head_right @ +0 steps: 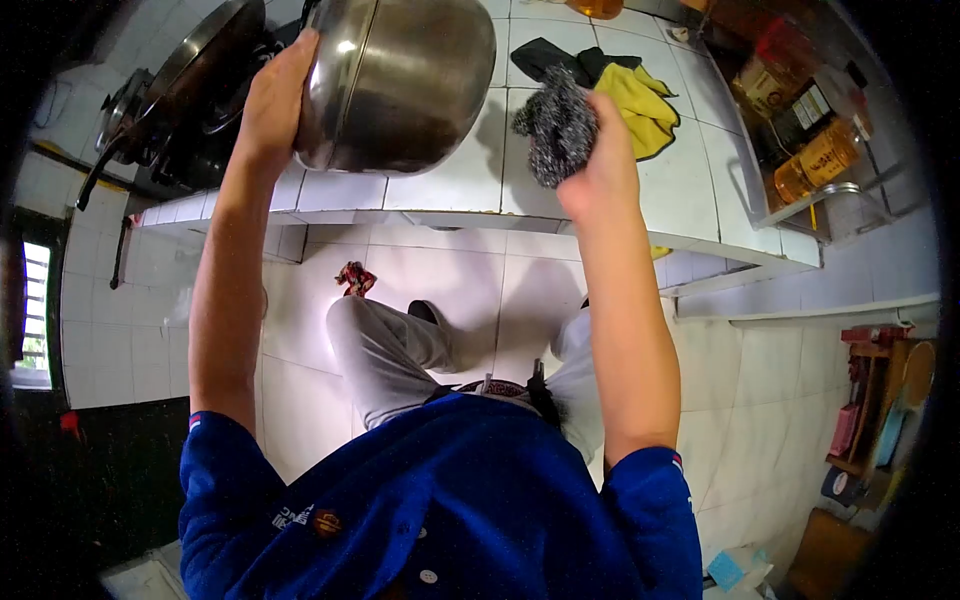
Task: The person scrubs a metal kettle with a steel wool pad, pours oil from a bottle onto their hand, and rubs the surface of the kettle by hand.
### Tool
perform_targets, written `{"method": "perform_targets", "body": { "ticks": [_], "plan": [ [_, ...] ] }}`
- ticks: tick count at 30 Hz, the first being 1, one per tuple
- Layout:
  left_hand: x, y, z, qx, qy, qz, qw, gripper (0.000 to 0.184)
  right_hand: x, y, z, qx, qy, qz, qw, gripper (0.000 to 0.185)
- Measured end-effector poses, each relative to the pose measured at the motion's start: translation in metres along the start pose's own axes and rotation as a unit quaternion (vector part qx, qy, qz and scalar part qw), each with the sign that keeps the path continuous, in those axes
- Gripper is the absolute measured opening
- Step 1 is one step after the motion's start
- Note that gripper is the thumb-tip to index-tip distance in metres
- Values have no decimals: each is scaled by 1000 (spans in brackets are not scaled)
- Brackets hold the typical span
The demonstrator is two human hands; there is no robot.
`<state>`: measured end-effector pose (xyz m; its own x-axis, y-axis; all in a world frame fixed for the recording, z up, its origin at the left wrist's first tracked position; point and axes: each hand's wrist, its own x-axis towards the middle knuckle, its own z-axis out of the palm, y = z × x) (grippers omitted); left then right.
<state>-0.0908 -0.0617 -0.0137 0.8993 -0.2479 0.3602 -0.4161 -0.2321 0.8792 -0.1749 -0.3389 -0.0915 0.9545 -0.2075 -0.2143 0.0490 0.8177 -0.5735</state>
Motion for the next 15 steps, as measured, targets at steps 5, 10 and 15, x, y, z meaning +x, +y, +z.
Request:
{"method": "perform_targets", "body": {
  "ticks": [5, 10, 15],
  "plan": [
    [13, 28, 1, 19, -61, 12, 998, 51, -5, -1, -32, 5, 14, 26, 1000, 38],
    [19, 42, 16, -51, -48, 32, 997, 53, -6, -9, -43, -12, 37, 18, 999, 38],
    [47, 46, 11, -84, 31, -163, 983, 53, -17, -20, -26, -8, 74, 33, 997, 41]
  ]
}}
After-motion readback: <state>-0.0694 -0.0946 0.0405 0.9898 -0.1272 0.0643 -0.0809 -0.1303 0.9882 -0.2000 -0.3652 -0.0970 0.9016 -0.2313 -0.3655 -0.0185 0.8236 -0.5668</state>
